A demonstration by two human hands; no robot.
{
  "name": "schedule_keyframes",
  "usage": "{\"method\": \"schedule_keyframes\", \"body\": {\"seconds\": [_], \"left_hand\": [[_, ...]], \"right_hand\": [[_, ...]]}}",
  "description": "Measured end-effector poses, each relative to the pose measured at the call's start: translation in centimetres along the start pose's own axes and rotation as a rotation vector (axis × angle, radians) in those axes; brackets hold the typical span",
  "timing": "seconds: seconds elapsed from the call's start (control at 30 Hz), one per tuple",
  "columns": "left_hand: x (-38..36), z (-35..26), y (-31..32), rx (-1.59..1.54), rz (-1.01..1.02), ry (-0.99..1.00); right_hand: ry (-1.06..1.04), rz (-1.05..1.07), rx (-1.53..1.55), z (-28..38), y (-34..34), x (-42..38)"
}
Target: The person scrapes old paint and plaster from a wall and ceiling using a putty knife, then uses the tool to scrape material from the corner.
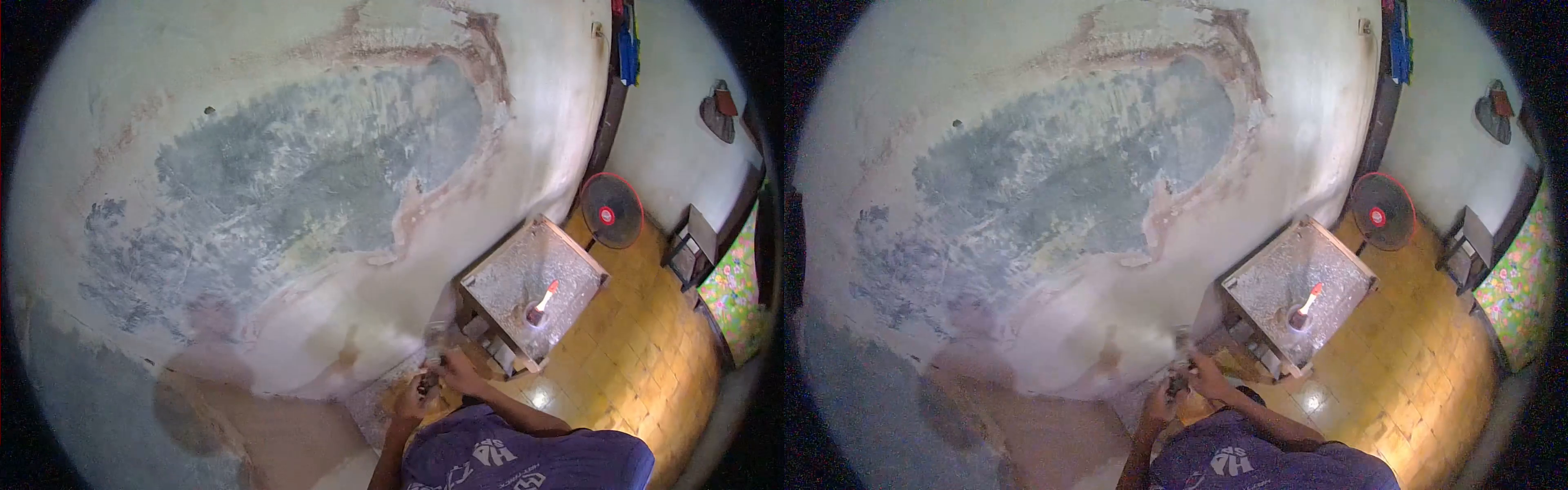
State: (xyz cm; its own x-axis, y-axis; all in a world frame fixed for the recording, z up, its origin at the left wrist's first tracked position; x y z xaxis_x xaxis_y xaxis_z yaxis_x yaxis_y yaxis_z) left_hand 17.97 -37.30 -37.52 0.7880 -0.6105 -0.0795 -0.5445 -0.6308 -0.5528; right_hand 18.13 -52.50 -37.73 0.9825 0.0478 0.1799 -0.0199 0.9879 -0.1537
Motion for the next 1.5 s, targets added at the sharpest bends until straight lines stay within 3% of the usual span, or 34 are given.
{"method": "schedule_keyframes", "body": {"seconds": [0.03,0.13,0.27,0.33,0.5,0.6,0.73,0.77,0.87,0.9,1.0,1.07,1.1,1.2,1.23,1.3,1.4,1.5], "left_hand": [[-0.6,1.3,1.0,-0.131,0.064,-0.102],[-2.5,8.5,4.3,-0.246,0.094,-0.001],[-5.4,6.0,4.1,-0.218,0.089,0.015],[-6.8,5.8,5.0,-0.288,0.096,0.003],[-9.5,7.9,8.3,-0.185,0.094,-0.081],[-10.6,7.0,8.9,-0.248,0.069,-0.219],[-12.1,5.0,10.1,-0.483,-0.021,-0.322],[-12.7,7.6,11.7,-0.6,-0.113,-0.324],[-13.3,9.2,14.2,-0.621,-0.164,-0.42],[-13.4,8.0,14.4,-0.484,-0.195,-0.394],[-13.7,6.3,16.8,-0.478,-0.348,-0.395],[-13.8,5.0,18.3,-0.381,-0.381,-0.396],[-14.1,5.2,19.2,-0.446,-0.401,-0.417],[-15.6,6.0,22.3,-0.708,-0.447,-0.514],[-15.8,4.4,21.9,-0.723,-0.447,-0.554],[-16.6,0.7,20.1,-0.419,-0.391,-0.647],[-18.5,0.9,19.5,-0.525,-0.496,-0.609],[-19.5,1.6,17.3,-0.482,-0.485,-0.705]], "right_hand": [[0.003,-0.107,0.071,-1.9,-0.8,-1.7],[0.323,-0.325,0.048,-1.9,-4.2,-5.9],[0.508,-0.329,0.075,-5.6,-6.5,-10.5],[0.637,-0.319,0.315,-5.0,-6.3,-12.4],[0.396,-0.186,0.349,-2.9,-4.7,-15.9],[0.57,-0.149,0.233,-4.5,-4.6,-17.8],[0.678,0.126,0.115,-4.9,-5.2,-17.7],[0.651,0.076,0.14,-4.3,-5.8,-17.5],[0.366,0.077,-0.205,-4.1,-8.1,-17.0],[0.352,0.084,-0.31,-3.1,-9.1,-17.0],[0.318,0.103,-0.248,-1.0,-11.9,-17.3],[0.379,0.056,-0.067,-0.2,-13.9,-17.8],[0.409,0.032,0.026,0.1,-14.6,-17.8],[0.429,0.049,-0.112,0.6,-16.9,-17.7],[0.316,0.014,-0.172,0.3,-17.3,-17.5],[0.27,0.017,-0.178,-0.7,-17.7,-16.7],[0.275,0.023,-0.205,0.3,-16.4,-14.1],[0.181,0.014,-0.308,1.0,-14.6,-11.4]]}}
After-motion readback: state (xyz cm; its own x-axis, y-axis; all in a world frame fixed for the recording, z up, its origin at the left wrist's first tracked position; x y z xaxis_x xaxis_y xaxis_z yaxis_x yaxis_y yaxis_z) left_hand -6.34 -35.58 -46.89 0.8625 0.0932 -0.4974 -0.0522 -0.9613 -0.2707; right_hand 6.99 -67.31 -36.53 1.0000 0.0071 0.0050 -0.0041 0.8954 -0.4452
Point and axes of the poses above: each hand's wrist, its own x-axis towards the middle knuckle, its own y-axis out of the palm, z = x × y, the point moved 6 cm from there along x, towards the middle knuckle, and after that the axes turned 8 degrees about z, right-handed, at the moved point
